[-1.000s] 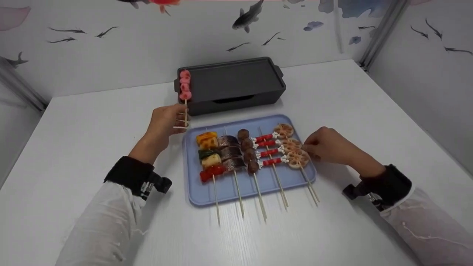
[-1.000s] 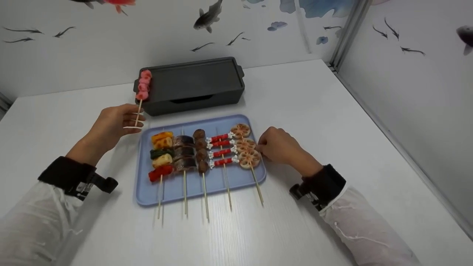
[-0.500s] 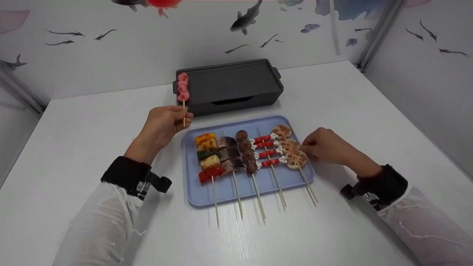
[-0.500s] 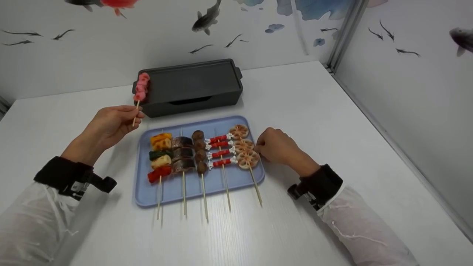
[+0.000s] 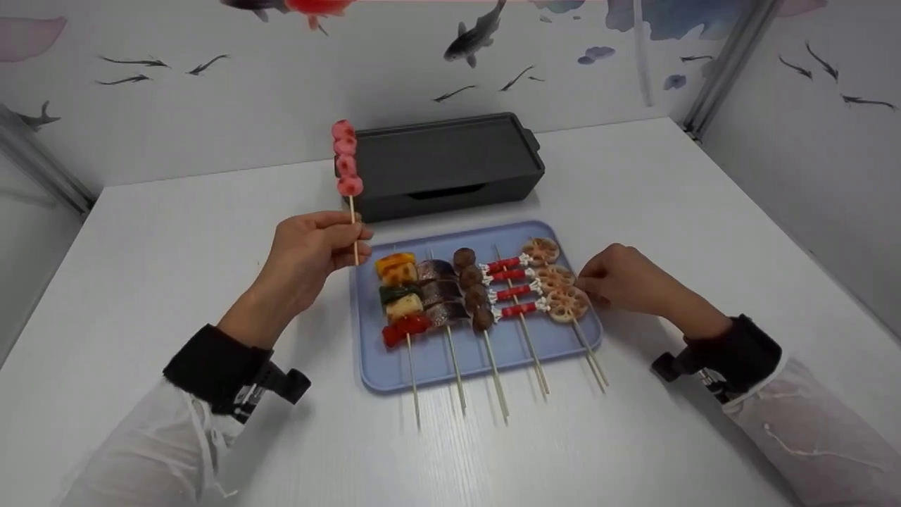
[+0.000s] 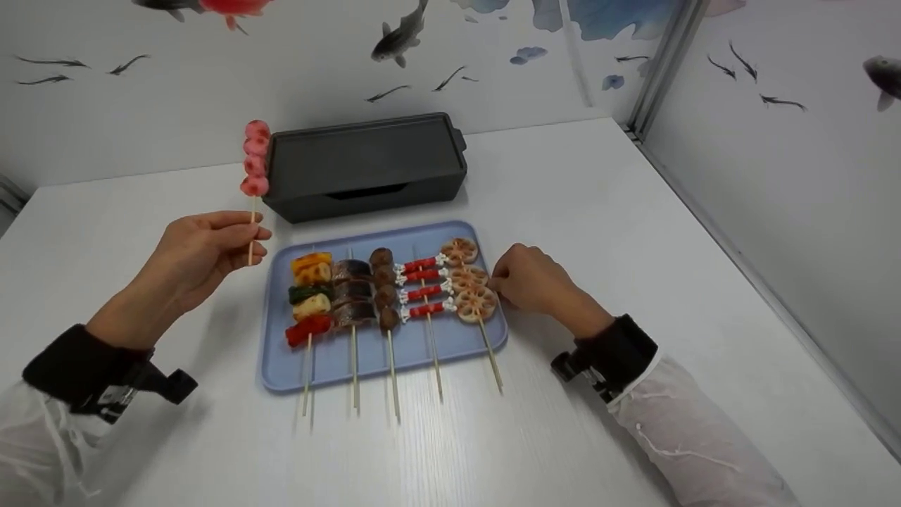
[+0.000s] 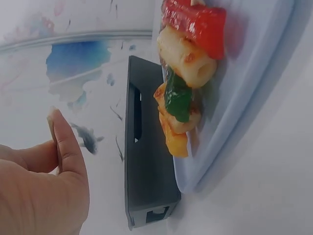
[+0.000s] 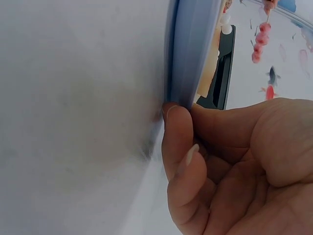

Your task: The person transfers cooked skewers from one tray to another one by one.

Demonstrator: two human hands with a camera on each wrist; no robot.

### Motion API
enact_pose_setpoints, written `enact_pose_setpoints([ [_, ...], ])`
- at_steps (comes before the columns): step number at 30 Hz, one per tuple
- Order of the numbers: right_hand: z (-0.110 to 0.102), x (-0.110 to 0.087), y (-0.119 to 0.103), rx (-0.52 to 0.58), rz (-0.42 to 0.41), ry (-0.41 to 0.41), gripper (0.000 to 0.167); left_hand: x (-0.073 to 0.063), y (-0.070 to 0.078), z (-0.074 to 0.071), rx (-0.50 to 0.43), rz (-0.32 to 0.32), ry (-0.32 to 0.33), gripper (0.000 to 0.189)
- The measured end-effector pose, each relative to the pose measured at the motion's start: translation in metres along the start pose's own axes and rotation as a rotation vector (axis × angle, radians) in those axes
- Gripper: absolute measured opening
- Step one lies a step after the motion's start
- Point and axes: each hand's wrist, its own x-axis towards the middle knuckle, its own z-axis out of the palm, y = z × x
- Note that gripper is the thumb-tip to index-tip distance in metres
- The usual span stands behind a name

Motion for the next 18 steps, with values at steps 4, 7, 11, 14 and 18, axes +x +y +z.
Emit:
enact_pose_setpoints([
  [4,0.0,0.0,0.0,-0.011,-0.013,0.007,0.021,-0.021,-0.005,0.0,0.01,0.012,-0.038,0.029],
  [7,0.001,0.0,0.0,-0.016,-0.016,0.01,0.021,-0.038,-0.008,-0.002,0.027,0.007,-0.052,0.031],
  [11,0.001,0.0,0.0,-0.015,-0.002,0.012,0.021,-0.057,-0.012,0.0,0.039,-0.024,-0.054,0.034],
  [14,0.001,-0.001,0.0,-0.013,0.005,0.011,0.021,-0.068,-0.015,0.001,0.033,-0.051,-0.054,0.037],
  [18,0.0,0.0,-0.001,-0.006,0.012,0.002,0.021,-0.079,-0.017,0.002,0.026,-0.072,-0.05,0.039],
])
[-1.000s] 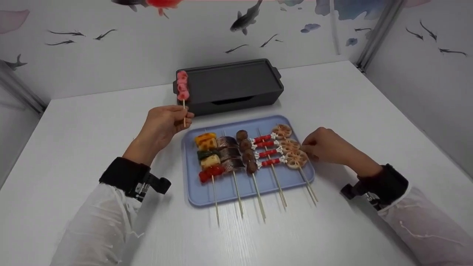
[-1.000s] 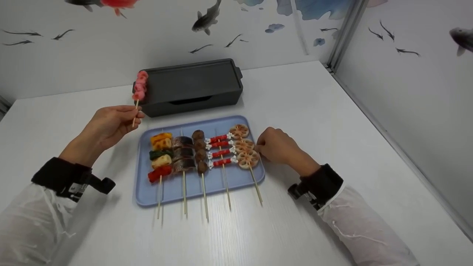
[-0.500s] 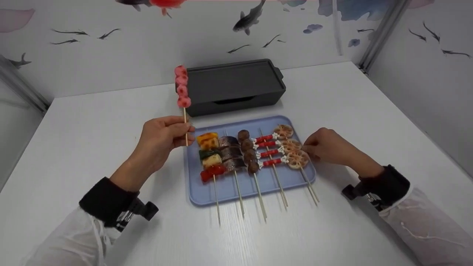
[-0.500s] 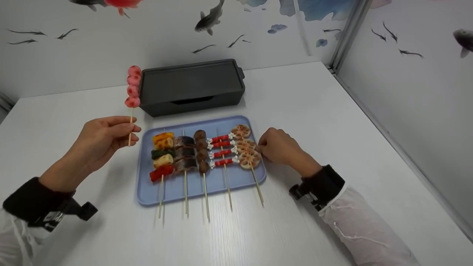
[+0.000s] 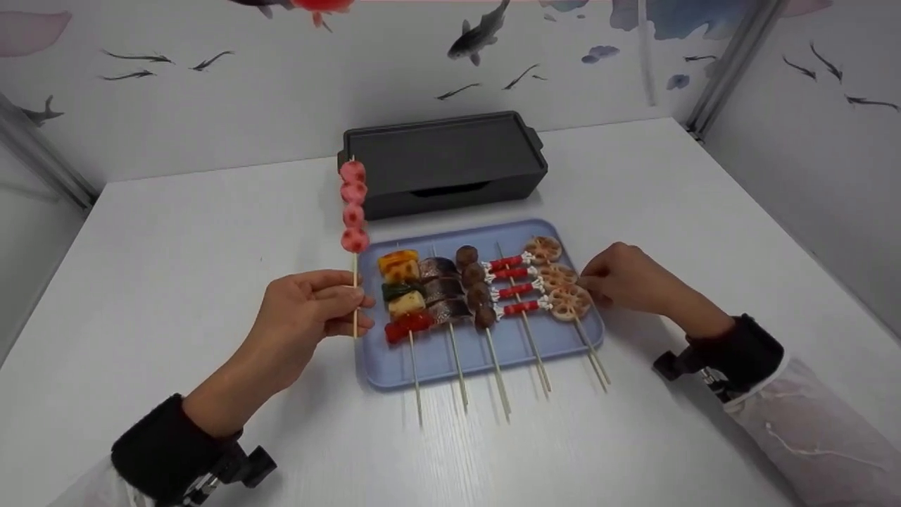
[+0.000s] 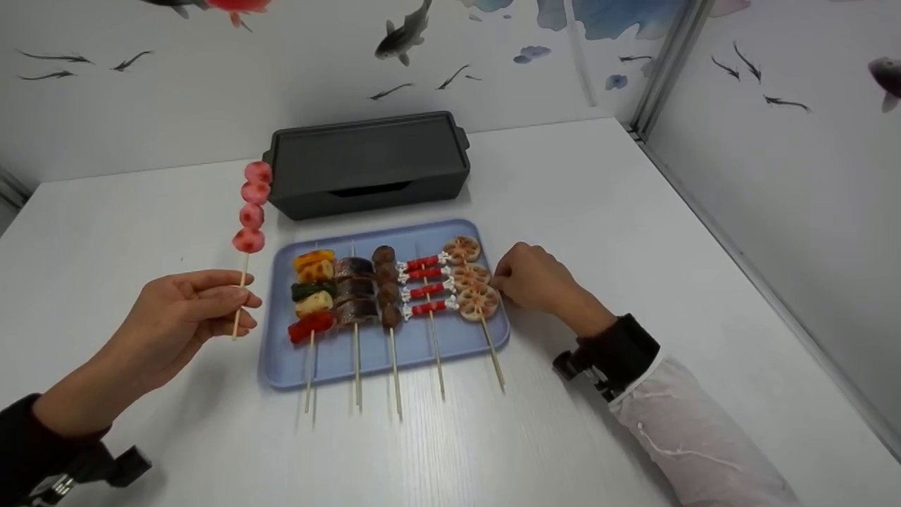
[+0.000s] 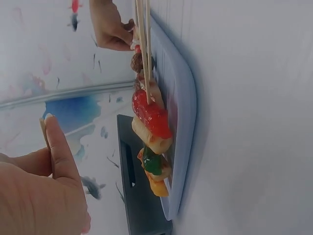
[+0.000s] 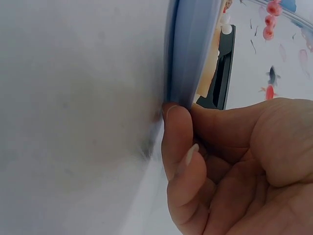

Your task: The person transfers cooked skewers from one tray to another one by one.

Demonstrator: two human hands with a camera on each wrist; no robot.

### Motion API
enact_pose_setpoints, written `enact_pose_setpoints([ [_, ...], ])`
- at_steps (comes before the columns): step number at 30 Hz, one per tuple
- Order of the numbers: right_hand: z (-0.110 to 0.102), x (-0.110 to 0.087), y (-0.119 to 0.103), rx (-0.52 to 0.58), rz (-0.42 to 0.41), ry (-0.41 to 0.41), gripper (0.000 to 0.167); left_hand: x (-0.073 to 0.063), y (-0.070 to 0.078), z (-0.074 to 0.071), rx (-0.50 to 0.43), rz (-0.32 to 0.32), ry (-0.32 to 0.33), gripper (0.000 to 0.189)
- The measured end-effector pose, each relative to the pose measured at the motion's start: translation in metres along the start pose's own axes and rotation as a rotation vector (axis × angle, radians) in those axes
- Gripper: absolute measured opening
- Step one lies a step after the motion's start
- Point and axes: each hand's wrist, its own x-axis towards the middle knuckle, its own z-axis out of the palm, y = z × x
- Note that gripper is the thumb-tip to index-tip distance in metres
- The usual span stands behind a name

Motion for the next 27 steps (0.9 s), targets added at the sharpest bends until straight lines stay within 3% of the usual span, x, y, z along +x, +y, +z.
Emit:
enact_pose_setpoints([
  [9,0.0,-0.001,0.0,0.01,-0.014,0.009,0.019,-0.016,-0.008,-0.002,0.027,-0.045,0.002,0.042],
  [20,0.0,-0.001,0.001,0.014,-0.005,0.013,0.019,-0.031,-0.038,0.003,-0.021,-0.138,-0.027,0.046],
  [27,0.0,-0.002,0.0,0.01,-0.002,0.012,0.019,-0.038,-0.052,0.011,-0.034,-0.21,-0.005,0.043],
])
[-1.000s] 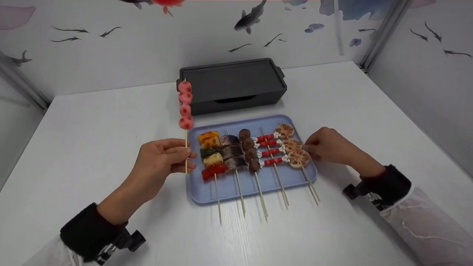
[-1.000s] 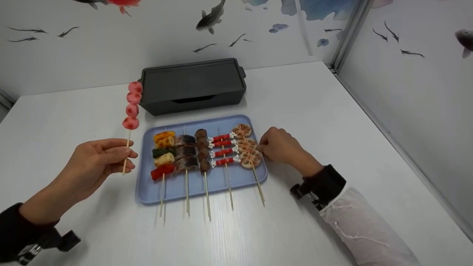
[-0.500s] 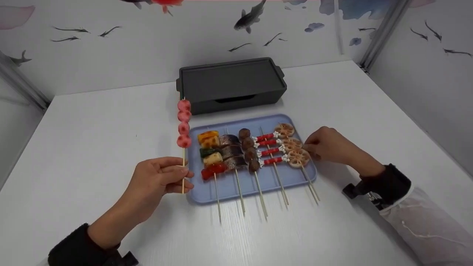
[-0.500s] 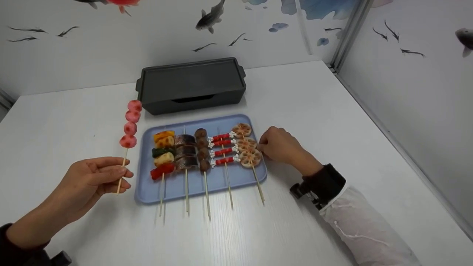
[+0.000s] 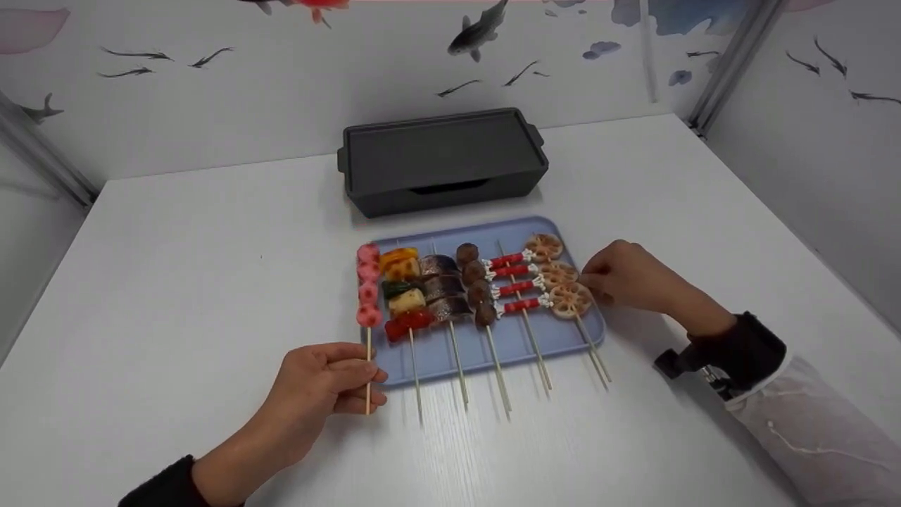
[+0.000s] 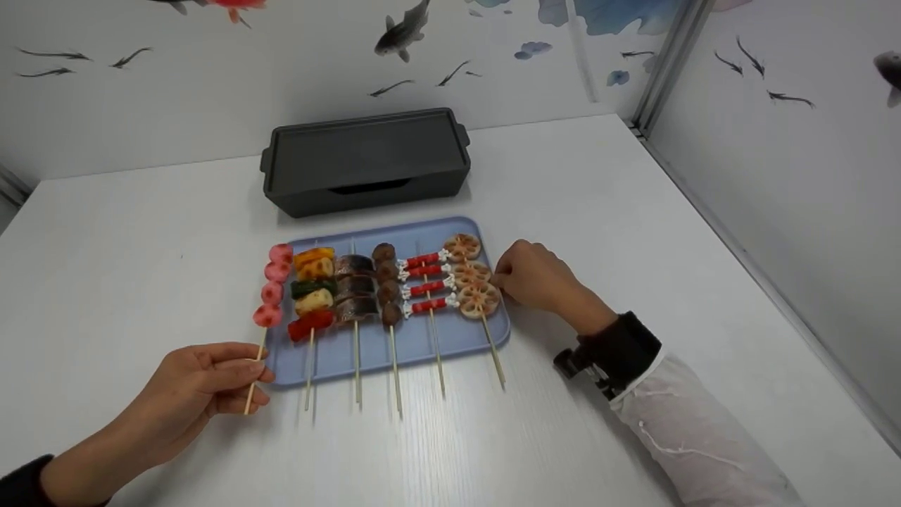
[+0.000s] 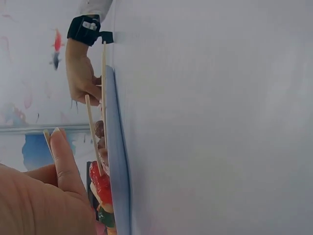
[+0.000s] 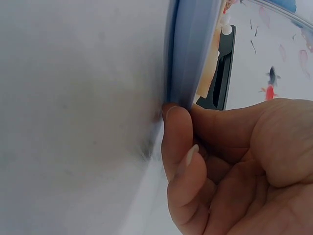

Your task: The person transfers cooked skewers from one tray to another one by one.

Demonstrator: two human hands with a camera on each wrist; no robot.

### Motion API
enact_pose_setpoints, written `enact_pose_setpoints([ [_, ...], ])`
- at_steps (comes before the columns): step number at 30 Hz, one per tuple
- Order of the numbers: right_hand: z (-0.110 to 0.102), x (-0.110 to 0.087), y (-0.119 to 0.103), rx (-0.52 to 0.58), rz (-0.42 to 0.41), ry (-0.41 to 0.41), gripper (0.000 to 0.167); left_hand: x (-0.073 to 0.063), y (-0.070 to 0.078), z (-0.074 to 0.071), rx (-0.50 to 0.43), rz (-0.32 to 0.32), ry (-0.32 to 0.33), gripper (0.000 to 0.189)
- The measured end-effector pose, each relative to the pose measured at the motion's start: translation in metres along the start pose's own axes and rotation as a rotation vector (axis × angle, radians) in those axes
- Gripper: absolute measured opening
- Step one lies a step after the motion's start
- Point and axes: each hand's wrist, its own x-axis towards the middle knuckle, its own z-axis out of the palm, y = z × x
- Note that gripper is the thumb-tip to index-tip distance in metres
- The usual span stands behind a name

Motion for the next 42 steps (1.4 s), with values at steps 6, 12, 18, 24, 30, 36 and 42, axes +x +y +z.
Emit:
enact_pose_setpoints([
  [6,0.0,0.0,-0.002,-0.011,-0.009,-0.001,0.02,-0.004,-0.008,0.002,0.002,-0.029,0.013,0.041],
  [12,0.0,0.002,-0.001,-0.016,-0.009,-0.007,0.023,-0.003,-0.01,0.001,0.001,-0.045,0.024,0.04],
  [18,0.001,0.001,-0.002,-0.018,-0.013,-0.01,0.022,-0.003,-0.013,-0.001,0.028,-0.063,0.01,0.043],
  [24,0.001,0.001,-0.004,-0.014,-0.011,-0.003,0.022,-0.003,-0.014,0.0,0.055,-0.079,0.05,0.043],
  [30,0.002,0.001,-0.003,-0.01,-0.004,-0.002,0.022,-0.003,-0.013,0.0,0.053,-0.076,0.075,0.037],
  [36,0.002,0.002,-0.004,-0.011,-0.014,-0.003,0.022,-0.003,-0.013,0.002,0.055,-0.073,0.088,0.037],
  [42,0.001,0.003,-0.004,-0.016,0.0,-0.007,0.02,-0.002,-0.013,0.004,0.102,-0.074,0.152,0.041],
])
